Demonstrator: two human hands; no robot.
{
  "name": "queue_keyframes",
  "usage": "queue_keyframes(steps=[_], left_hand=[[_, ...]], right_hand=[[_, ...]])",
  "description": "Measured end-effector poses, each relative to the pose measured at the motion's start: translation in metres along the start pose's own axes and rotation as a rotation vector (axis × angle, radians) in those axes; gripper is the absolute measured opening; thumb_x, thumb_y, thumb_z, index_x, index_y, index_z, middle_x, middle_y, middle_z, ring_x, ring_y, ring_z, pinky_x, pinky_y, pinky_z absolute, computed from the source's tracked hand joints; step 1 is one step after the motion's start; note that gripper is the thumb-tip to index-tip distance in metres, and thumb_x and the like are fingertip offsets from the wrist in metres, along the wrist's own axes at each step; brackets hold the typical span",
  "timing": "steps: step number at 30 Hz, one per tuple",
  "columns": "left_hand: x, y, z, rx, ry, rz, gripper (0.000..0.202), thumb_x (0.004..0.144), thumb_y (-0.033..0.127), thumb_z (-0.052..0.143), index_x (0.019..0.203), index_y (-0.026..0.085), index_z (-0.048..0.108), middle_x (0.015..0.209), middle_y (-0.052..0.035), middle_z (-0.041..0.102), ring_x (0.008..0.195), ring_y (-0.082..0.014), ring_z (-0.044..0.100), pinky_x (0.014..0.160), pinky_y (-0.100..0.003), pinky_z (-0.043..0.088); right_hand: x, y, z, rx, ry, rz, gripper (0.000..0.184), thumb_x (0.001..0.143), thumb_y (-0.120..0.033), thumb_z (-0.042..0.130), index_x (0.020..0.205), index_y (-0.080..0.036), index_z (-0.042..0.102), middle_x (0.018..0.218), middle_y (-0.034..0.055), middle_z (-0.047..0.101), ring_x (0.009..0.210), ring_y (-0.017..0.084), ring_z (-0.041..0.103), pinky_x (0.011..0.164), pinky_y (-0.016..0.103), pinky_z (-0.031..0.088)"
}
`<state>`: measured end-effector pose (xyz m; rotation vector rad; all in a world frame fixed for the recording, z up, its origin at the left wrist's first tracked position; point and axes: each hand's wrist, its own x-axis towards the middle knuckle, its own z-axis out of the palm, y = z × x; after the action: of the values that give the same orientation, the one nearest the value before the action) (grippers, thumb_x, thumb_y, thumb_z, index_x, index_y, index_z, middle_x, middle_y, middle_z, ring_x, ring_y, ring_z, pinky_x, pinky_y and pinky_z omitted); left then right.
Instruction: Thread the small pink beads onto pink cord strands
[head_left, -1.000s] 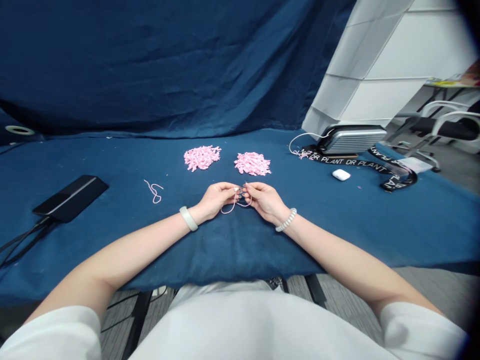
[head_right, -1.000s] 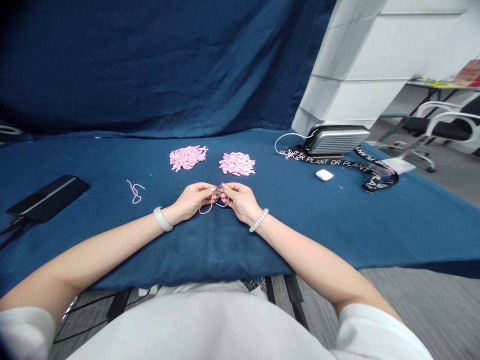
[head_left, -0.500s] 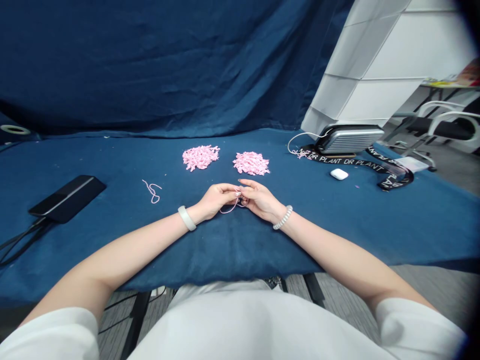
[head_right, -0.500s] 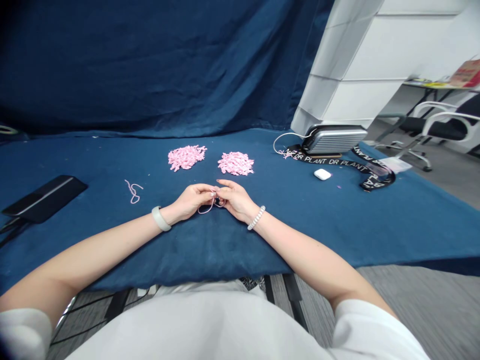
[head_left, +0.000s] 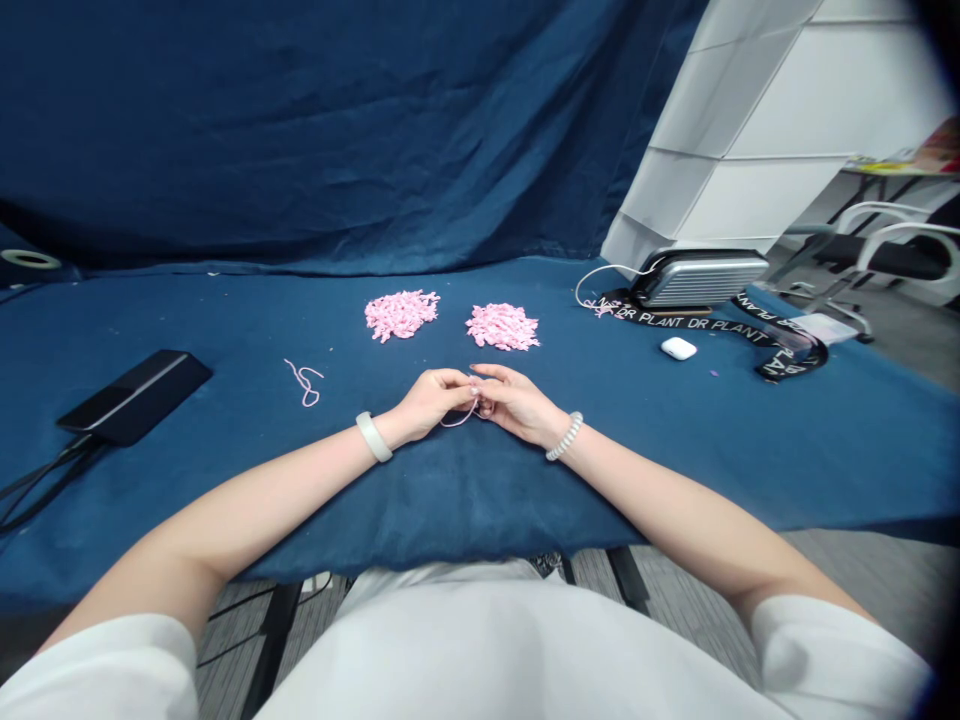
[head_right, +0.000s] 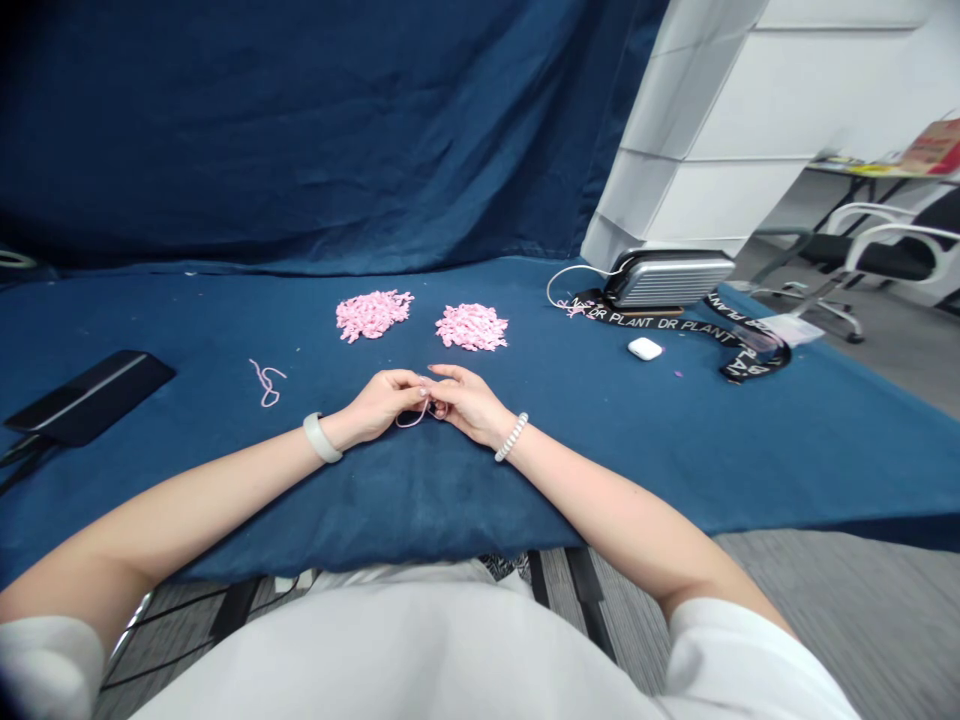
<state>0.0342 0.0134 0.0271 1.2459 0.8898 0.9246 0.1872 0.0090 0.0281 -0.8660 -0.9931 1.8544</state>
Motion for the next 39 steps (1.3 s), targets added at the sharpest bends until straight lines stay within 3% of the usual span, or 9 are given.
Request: queue_keyframes(steps=[7,14,23,27,33,36,39], left_hand=[[0.001,-0.002,-0.001,-0.06,0.012,0.016,0.03,0.065,0.035,0.068,0.073,0.009,0.055,0.069,-0.0028,0.061,0.063,-0.0071,0.056,0.062,-0.019,0.044],[0.001,0.001,0.001,-0.097,0.064,-0.008,0.03,0.067,0.038,0.066,0.072,0.011,0.055,0.065,0.0003,0.056,0.059,-0.0048,0.052,0.059,-0.017,0.043],[0.001,0.0,-0.001,-0.094,0.093,-0.018,0.031,0.067,0.04,0.065,0.077,0.012,0.056,0.074,-0.0026,0.06,0.067,-0.0085,0.057,0.063,-0.021,0.045],[0.0,0.005,0.0,-0.088,0.139,0.013,0.032,0.065,0.038,0.067,0.079,0.012,0.057,0.075,-0.0015,0.059,0.066,-0.0075,0.057,0.06,-0.019,0.045],[-0.001,0.015,0.002,-0.046,0.15,0.092,0.03,0.064,0.033,0.069,0.078,0.01,0.057,0.068,-0.0004,0.057,0.061,-0.0052,0.054,0.058,-0.017,0.043],[-0.001,0.018,0.004,-0.027,0.174,0.102,0.03,0.063,0.031,0.07,0.078,0.009,0.057,0.067,0.0009,0.056,0.058,-0.0033,0.052,0.056,-0.015,0.041],[-0.002,0.024,0.003,-0.079,0.158,0.112,0.029,0.064,0.031,0.069,0.078,0.01,0.054,0.077,-0.0013,0.06,0.07,-0.0062,0.057,0.065,-0.018,0.046]], right_hand=[[-0.001,0.002,0.006,-0.2,0.147,-0.18,0.053,0.065,-0.042,0.067,0.107,-0.017,0.045,0.056,-0.0065,0.046,0.046,0.003,0.042,0.045,0.016,0.034],[0.0,-0.001,0.004,-0.126,0.079,-0.15,0.034,0.07,-0.042,0.059,0.089,-0.016,0.049,0.06,-0.0047,0.046,0.046,0.004,0.043,0.044,0.018,0.035],[0.0,0.001,0.002,-0.369,0.023,-0.167,0.03,0.074,-0.043,0.055,0.076,-0.014,0.048,0.058,-0.0033,0.045,0.046,0.004,0.042,0.044,0.017,0.036],[-0.003,-0.001,0.001,-0.461,-0.008,-0.173,0.031,0.075,-0.044,0.054,0.075,-0.014,0.047,0.061,-0.0022,0.047,0.047,0.004,0.042,0.045,0.018,0.037],[-0.014,-0.006,0.008,-0.611,-0.162,-0.205,0.029,0.076,-0.04,0.055,0.082,-0.012,0.052,0.06,-0.0029,0.045,0.049,0.003,0.041,0.048,0.017,0.035],[-0.014,-0.004,0.009,-0.669,-0.163,-0.204,0.032,0.079,-0.042,0.051,0.083,-0.01,0.056,0.057,-0.0027,0.044,0.049,0.003,0.039,0.047,0.016,0.032],[-0.011,-0.002,0.007,-0.661,-0.144,-0.196,0.034,0.081,-0.042,0.048,0.08,-0.009,0.058,0.058,-0.0013,0.047,0.048,0.003,0.039,0.046,0.016,0.033]])
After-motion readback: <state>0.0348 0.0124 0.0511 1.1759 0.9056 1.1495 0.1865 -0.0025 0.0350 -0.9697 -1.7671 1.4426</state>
